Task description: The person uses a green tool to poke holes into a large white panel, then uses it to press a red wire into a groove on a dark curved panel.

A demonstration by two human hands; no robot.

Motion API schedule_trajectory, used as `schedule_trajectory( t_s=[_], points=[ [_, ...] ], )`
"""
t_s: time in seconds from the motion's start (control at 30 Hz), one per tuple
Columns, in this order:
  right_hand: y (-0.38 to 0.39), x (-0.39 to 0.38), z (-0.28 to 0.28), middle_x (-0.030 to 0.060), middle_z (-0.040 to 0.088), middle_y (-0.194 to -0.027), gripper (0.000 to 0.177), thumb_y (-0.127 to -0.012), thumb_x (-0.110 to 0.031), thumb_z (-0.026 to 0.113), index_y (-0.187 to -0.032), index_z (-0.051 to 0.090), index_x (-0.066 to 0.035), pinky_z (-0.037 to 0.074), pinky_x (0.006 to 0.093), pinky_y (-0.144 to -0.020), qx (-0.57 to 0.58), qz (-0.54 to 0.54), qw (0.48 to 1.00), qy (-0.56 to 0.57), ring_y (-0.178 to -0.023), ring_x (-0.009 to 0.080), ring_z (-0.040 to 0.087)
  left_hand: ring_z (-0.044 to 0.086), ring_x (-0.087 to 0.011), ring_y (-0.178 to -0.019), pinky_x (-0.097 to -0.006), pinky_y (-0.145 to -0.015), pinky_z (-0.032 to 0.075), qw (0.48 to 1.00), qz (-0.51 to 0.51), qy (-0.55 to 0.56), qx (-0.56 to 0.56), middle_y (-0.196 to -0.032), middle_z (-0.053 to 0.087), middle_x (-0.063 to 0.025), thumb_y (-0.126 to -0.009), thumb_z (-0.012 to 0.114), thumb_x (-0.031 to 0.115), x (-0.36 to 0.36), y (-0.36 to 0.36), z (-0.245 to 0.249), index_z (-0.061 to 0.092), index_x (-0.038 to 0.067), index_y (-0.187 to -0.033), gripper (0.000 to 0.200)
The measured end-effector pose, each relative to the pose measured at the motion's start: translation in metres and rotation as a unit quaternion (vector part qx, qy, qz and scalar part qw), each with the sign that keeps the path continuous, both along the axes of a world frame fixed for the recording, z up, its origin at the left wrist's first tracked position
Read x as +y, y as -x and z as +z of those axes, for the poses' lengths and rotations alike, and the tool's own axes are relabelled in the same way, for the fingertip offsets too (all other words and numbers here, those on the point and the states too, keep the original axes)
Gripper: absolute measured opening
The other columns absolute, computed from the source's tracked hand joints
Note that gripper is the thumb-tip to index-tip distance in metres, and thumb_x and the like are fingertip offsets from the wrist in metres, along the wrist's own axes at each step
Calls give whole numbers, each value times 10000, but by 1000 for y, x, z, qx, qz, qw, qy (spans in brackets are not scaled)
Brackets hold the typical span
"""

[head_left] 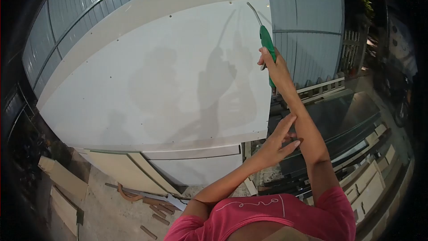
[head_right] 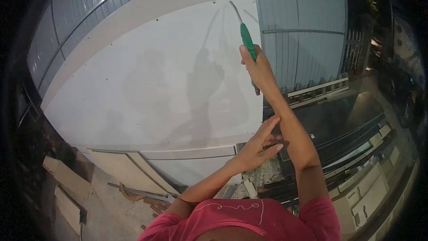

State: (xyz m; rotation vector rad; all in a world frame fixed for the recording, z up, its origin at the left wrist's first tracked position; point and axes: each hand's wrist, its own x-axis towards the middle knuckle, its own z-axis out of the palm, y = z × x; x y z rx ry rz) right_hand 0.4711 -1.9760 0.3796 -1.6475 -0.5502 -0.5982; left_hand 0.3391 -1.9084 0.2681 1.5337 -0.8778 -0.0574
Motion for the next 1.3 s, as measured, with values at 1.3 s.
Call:
schedule_trajectory(
  t_s=[1.3],
  points=[
    [24, 189, -5, 36, 518, -723, 620, -869, -560, 424, -1039, 519, 29, 391, 271, -686, 62, 131, 989, 3, -694, 120, 487, 524, -202, -1035, -313, -884, 441, 991, 115, 68, 0, -1375, 240, -133, -891, 524, 116, 154, 47, -1, 165, 47, -1396, 623]
  ],
)
